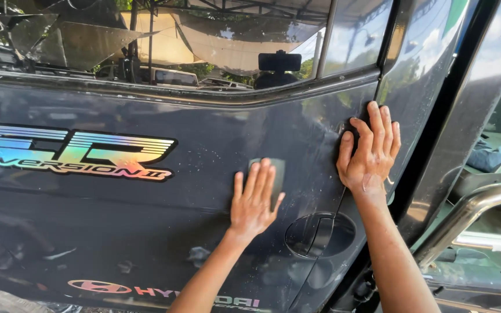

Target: The person uses a sanding block to sand the side panel of a black Hyundai truck. They repeatedly dip the sanding block into a container of water and apply it to the vehicle's surface, focusing on the area around the door handle and decals.

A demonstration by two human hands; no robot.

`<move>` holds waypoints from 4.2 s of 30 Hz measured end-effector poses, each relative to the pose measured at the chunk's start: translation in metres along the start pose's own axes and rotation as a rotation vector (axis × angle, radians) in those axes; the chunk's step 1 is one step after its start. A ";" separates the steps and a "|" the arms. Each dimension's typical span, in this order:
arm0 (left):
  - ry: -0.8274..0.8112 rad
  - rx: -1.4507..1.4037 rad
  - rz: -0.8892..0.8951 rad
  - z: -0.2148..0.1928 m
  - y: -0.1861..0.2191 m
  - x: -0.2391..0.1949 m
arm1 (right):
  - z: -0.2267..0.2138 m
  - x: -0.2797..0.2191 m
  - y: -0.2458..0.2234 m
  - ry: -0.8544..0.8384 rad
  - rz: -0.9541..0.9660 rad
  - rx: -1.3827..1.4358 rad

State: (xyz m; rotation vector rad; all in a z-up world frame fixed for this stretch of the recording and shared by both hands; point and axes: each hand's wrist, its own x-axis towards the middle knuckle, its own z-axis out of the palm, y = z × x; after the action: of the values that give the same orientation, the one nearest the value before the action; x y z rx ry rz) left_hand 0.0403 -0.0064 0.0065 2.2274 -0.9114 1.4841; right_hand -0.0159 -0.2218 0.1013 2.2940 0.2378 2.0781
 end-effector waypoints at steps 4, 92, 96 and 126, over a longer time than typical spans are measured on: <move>0.111 0.057 -0.110 -0.032 -0.024 0.064 | 0.003 0.000 0.000 0.009 -0.001 -0.003; 0.177 -0.020 -0.394 -0.020 -0.022 0.067 | 0.012 -0.009 -0.001 -0.039 0.037 -0.048; 0.073 -0.010 -0.290 0.007 -0.025 -0.039 | 0.011 -0.013 -0.001 -0.038 0.029 -0.043; 0.169 -0.049 -0.178 -0.036 -0.017 0.071 | 0.011 -0.012 0.004 -0.027 0.022 -0.035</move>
State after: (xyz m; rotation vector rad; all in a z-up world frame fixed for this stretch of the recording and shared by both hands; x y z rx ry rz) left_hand 0.0451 0.0032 0.0874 2.0524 -0.6711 1.5222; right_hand -0.0055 -0.2269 0.0890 2.3142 0.1748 2.0427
